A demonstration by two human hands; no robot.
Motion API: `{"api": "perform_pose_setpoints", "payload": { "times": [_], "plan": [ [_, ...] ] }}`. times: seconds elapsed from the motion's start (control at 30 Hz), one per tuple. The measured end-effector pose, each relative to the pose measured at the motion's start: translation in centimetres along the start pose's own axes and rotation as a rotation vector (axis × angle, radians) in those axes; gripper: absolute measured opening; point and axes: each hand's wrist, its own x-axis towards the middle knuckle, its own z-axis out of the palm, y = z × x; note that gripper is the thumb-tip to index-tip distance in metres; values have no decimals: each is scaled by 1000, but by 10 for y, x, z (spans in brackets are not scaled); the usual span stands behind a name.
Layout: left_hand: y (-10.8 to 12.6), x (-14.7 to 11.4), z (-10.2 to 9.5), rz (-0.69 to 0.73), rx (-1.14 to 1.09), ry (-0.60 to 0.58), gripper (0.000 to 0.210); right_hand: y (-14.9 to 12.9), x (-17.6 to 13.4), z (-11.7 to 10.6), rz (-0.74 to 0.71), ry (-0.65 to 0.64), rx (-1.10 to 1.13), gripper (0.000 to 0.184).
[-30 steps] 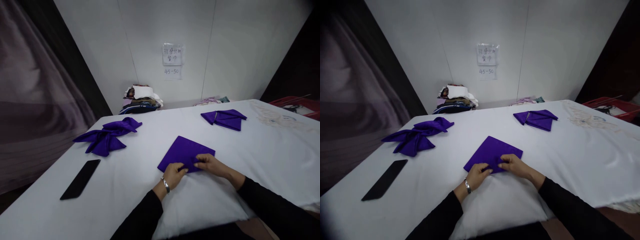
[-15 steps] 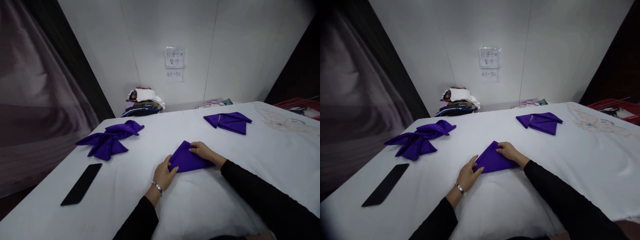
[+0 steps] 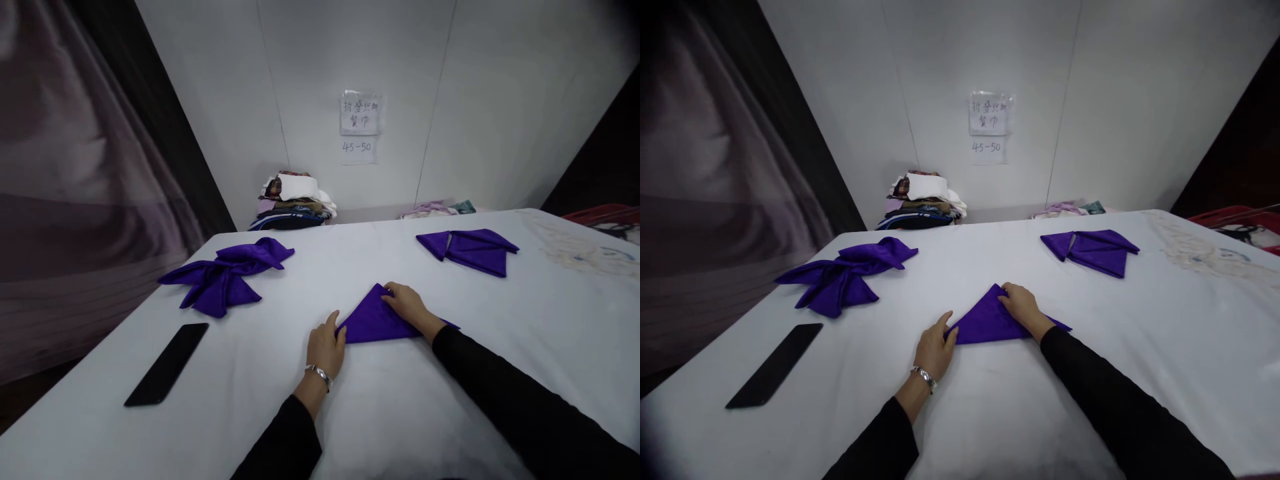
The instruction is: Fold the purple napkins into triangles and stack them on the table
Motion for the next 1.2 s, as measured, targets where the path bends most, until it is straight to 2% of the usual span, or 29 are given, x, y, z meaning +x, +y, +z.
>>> {"api": "perform_pose_setpoints", "payload": {
  "times": [0.23, 0.4, 0.77, 0.93, 1.03, 1.1, 1.2],
  "plan": [
    [2, 0, -3, -11, 84, -20, 37, 3, 0, 5, -24, 25, -92, 39],
    [1, 0, -6, -10, 135, -17, 36, 9, 1, 10, -55, 48, -125, 37],
    [3, 3, -13, -49, 274, -86, 35, 14, 0, 11, -108, 72, -227, 32],
    [-3, 1, -13, -54, 267, -66, 33, 14, 0, 11, -108, 61, -237, 31],
    [-1, 3, -16, -54, 227, -10, 31, 14, 1, 11, -111, 57, -237, 31],
    [9, 8, -16, 10, 175, 45, 29, 13, 1, 10, -112, 55, -236, 31],
    [33, 21, -8, 232, 85, 46, 30, 10, 1, 7, -106, 47, -229, 31]
  ]
}}
